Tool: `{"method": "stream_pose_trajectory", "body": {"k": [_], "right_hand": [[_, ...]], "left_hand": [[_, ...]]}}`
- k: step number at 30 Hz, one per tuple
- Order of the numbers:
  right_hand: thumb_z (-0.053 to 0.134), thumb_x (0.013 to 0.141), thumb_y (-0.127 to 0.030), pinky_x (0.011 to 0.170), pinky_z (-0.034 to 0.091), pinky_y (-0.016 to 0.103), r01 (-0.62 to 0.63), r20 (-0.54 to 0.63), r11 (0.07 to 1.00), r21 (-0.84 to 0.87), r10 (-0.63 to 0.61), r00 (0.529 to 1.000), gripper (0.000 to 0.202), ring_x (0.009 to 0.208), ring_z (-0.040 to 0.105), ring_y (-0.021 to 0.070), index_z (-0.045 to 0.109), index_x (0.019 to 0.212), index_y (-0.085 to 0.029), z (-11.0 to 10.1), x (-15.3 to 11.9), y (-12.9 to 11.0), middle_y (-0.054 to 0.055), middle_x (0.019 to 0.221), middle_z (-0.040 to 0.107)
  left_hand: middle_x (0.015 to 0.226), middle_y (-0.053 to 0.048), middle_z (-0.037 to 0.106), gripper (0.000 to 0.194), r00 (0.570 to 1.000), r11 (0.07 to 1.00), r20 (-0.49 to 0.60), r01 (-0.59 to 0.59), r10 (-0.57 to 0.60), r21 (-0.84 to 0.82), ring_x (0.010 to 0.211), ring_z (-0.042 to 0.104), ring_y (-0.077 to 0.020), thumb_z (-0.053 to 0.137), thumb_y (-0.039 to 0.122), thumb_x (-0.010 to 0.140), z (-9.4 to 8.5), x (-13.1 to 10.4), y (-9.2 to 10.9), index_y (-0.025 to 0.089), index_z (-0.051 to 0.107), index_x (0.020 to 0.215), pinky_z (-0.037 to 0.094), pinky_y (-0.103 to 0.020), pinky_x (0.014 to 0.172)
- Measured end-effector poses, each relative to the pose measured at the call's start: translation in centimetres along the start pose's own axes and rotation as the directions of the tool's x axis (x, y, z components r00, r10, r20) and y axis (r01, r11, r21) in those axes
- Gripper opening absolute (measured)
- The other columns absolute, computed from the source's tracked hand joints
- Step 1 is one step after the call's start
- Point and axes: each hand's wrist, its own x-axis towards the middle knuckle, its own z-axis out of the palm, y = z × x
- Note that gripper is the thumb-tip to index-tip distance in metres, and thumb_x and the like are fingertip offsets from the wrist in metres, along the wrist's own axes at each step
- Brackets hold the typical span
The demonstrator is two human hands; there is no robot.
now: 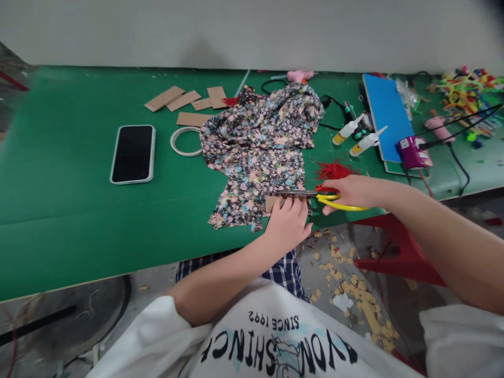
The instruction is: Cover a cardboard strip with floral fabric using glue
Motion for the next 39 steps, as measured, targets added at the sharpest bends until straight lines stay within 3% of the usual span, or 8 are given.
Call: {"method": "stream_pose_trajectory", "body": {"k": [4, 10, 21, 26, 34, 39], "right_hand": [[0.047, 0.06, -0.077, 0.062, 0.04, 0.032, 0.008, 0.039, 0.997, 0.071, -0.011, 0.999, 0.078, 0.082, 0.061, 0.0294, 0.055, 0.114, -0.02, -0.8, 0.0, -0.2, 0.012, 0.098, 0.066], [0.039, 0.076, -0.062, 0.055, 0.034, 0.031, 0.053, -0.037, 0.998, 0.041, -0.052, 0.998, 0.053, 0.065, 0.057, 0.023, 0.064, 0.091, -0.018, -1.8, -0.3, -0.7, 0.013, 0.082, 0.067], [0.048, 0.061, -0.073, 0.049, 0.032, 0.03, -0.044, -0.077, 0.993, -0.112, 0.035, 0.996, 0.054, 0.059, 0.057, 0.0233, 0.064, 0.07, -0.022, -2.4, 0.4, -0.8, 0.007, 0.065, 0.064], [0.045, 0.06, -0.077, 0.05, 0.031, 0.031, -0.051, -0.125, 0.98, -0.194, 0.027, 0.992, 0.063, 0.063, 0.059, 0.027, 0.063, 0.077, -0.02, -2.7, -0.1, -1.2, 0.013, 0.069, 0.065], [0.039, 0.054, -0.085, 0.057, 0.039, 0.035, -0.065, 0.024, 0.993, -0.096, 0.068, 0.997, 0.093, 0.082, 0.062, 0.0347, 0.049, 0.12, -0.022, -0.8, 0.2, -0.6, 0.015, 0.097, 0.066], [0.04, 0.057, -0.083, 0.059, 0.04, 0.037, -0.061, 0.002, 0.996, -0.07, 0.061, 0.998, 0.09, 0.084, 0.062, 0.0361, 0.048, 0.122, -0.02, -0.5, -0.1, -0.8, 0.018, 0.099, 0.066]], "left_hand": [[0.121, -0.016, 0.05, 0.053, 1.0, 1.0, -0.004, 0.0, 0.0, -0.001, 0.11, 0.044, -0.0268, 0.045, 0.042, 0.085, 0.1, 0.0, 0.0, 0.006, 0.043, 0.124, 0.03, -0.043, 0.099], [0.122, -0.016, 0.05, 0.054, 1.0, 1.0, -0.01, 0.004, -0.004, 0.009, 0.111, 0.044, -0.0268, 0.044, 0.042, 0.085, 0.3, -0.1, 0.0, 0.007, 0.042, 0.126, 0.029, -0.044, 0.1], [0.124, -0.017, 0.049, 0.053, 1.0, 1.0, -0.019, -0.008, 0.008, 0.003, 0.114, 0.043, -0.0276, 0.043, 0.042, 0.085, 0.4, -0.1, -0.1, 0.006, 0.043, 0.124, 0.029, -0.045, 0.1], [0.124, -0.018, 0.049, 0.053, 1.0, 1.0, -0.016, -0.009, 0.009, -0.001, 0.115, 0.042, -0.0278, 0.043, 0.042, 0.086, 0.4, -0.1, -0.1, 0.006, 0.043, 0.124, 0.029, -0.045, 0.1], [0.122, -0.016, 0.05, 0.053, 1.0, 1.0, -0.014, -0.004, 0.004, -0.003, 0.112, 0.044, -0.0268, 0.045, 0.041, 0.084, 0.3, -0.1, -0.1, 0.007, 0.042, 0.124, 0.029, -0.044, 0.1], [0.121, -0.016, 0.05, 0.052, 1.0, 1.0, -0.02, 0.004, -0.005, -0.006, 0.111, 0.043, -0.0269, 0.046, 0.04, 0.084, 0.2, -0.1, -0.1, 0.007, 0.043, 0.123, 0.028, -0.044, 0.101]]}}
